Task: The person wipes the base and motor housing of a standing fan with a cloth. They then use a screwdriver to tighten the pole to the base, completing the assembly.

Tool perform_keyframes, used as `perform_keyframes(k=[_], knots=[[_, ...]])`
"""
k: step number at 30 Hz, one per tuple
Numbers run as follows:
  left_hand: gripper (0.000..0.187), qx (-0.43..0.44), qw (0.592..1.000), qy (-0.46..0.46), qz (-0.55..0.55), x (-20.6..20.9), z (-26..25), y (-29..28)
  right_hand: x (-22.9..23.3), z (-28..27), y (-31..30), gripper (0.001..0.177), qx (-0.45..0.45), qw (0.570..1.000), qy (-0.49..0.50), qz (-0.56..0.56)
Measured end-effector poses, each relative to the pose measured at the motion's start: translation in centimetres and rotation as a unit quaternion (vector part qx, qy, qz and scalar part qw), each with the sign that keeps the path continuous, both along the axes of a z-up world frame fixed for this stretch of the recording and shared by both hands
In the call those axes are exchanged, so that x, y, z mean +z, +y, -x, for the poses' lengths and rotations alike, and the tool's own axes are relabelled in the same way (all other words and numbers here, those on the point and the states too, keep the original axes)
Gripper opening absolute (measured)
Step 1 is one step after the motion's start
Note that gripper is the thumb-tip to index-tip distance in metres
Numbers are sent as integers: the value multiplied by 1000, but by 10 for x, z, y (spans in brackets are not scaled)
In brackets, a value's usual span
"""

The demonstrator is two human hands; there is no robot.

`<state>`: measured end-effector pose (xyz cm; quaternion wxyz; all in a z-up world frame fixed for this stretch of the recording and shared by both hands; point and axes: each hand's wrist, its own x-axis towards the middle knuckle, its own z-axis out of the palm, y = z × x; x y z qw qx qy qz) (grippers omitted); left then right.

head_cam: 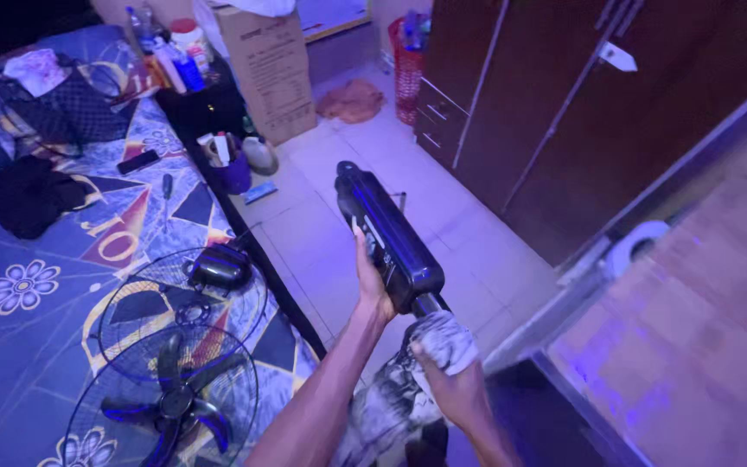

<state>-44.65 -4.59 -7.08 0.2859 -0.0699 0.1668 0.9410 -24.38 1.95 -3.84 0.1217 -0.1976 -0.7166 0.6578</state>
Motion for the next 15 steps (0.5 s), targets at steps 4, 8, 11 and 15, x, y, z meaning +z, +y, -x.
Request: perform_keyframes(k=[4,8,11,15], knots=[[77,72,994,43,76,0,39,13,-8,56,50,24,64,942,3,-329],[80,166,968,68,174,2,92,30,-19,118,68,29,97,974,31,202],[88,189,973,101,87,9,122,38,2,155,82,43,99,808,-136,565],[94,215,968,119,49,14,169,44,-7,209,93,33,76,884,-71,455]])
